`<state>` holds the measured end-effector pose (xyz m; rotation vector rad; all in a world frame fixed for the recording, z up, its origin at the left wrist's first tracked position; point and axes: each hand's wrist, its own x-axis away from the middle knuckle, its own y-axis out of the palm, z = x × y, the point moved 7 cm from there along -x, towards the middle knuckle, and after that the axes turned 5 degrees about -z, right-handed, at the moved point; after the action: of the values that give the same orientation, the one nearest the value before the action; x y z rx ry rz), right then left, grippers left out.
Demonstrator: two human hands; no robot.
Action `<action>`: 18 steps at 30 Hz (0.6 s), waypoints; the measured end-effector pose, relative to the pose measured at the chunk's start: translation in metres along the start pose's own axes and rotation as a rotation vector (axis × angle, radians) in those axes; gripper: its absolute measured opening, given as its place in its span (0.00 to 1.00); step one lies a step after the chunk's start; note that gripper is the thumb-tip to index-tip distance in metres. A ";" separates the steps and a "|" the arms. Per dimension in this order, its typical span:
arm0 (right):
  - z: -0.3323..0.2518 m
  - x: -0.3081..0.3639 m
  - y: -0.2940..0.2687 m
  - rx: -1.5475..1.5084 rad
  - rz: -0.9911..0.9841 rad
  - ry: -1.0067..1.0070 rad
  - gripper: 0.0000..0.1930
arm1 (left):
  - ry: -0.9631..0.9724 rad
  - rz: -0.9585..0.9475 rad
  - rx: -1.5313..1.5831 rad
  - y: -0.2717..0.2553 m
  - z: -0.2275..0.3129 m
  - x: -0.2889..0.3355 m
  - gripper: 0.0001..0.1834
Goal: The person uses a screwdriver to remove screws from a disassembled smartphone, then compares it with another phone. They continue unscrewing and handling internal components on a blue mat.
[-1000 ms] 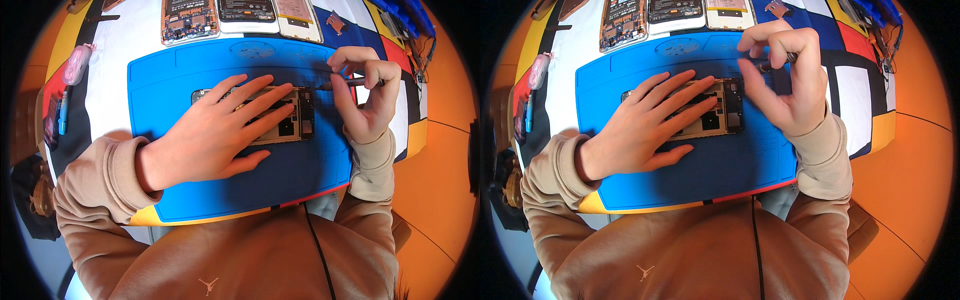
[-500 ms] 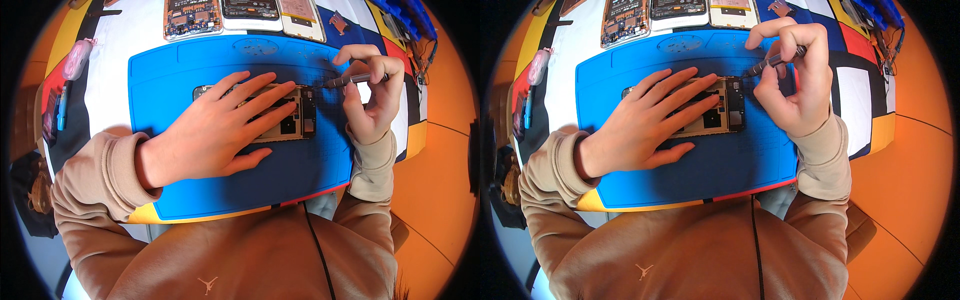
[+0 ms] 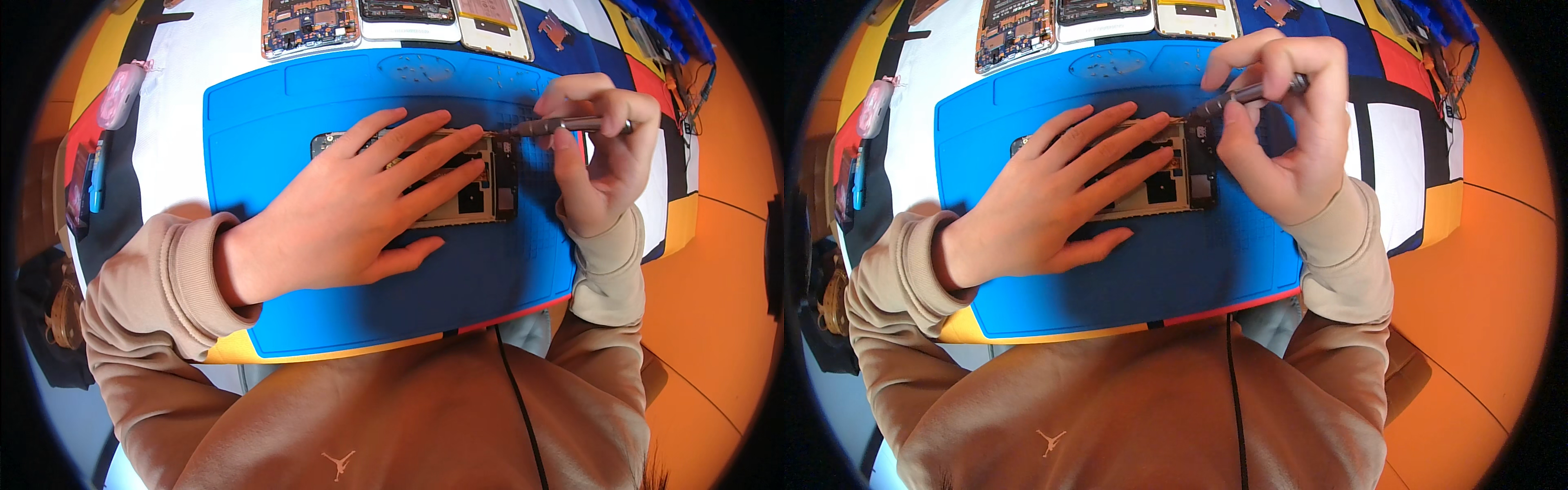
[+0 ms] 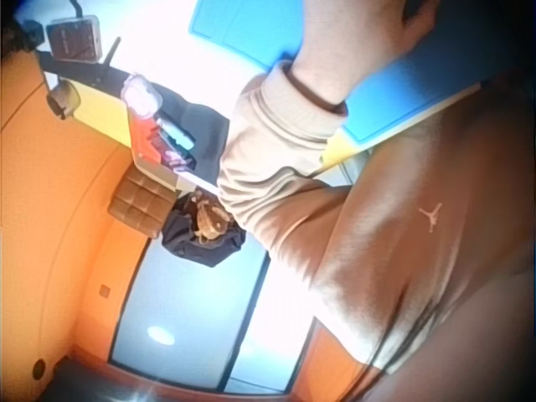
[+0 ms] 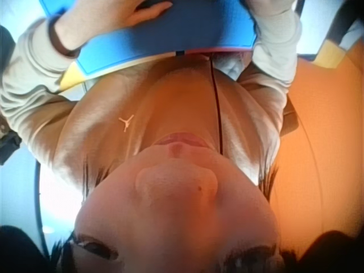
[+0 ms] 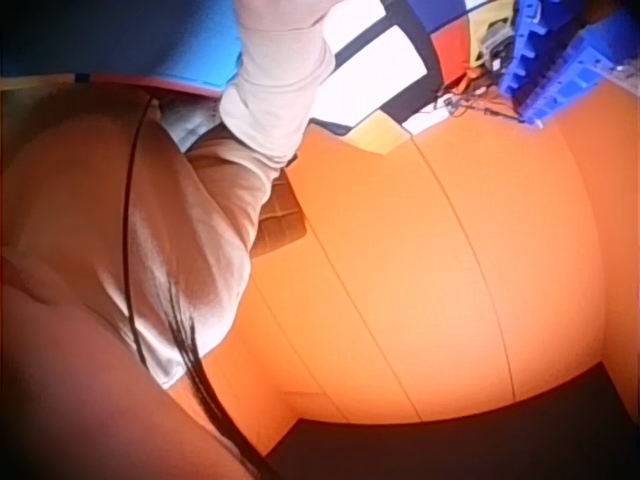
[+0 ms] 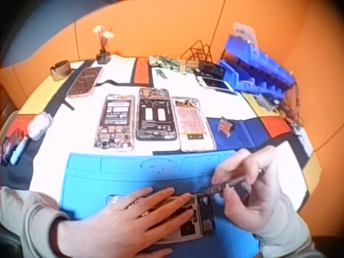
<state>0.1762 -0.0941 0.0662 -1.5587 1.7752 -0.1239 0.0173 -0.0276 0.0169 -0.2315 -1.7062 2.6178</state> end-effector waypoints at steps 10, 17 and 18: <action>0.002 -0.001 0.000 0.033 0.007 0.018 0.19 | 0.005 0.016 0.007 0.000 -0.001 0.001 0.38; 0.005 -0.001 0.000 0.124 0.057 0.022 0.16 | 0.005 0.011 0.008 0.000 -0.001 0.001 0.38; 0.006 -0.001 0.000 0.150 0.075 0.028 0.16 | 0.005 0.012 0.009 0.000 0.000 0.001 0.39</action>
<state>0.1798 -0.0907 0.0626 -1.3884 1.8010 -0.2376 0.0163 -0.0272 0.0164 -0.2494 -1.6970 2.6301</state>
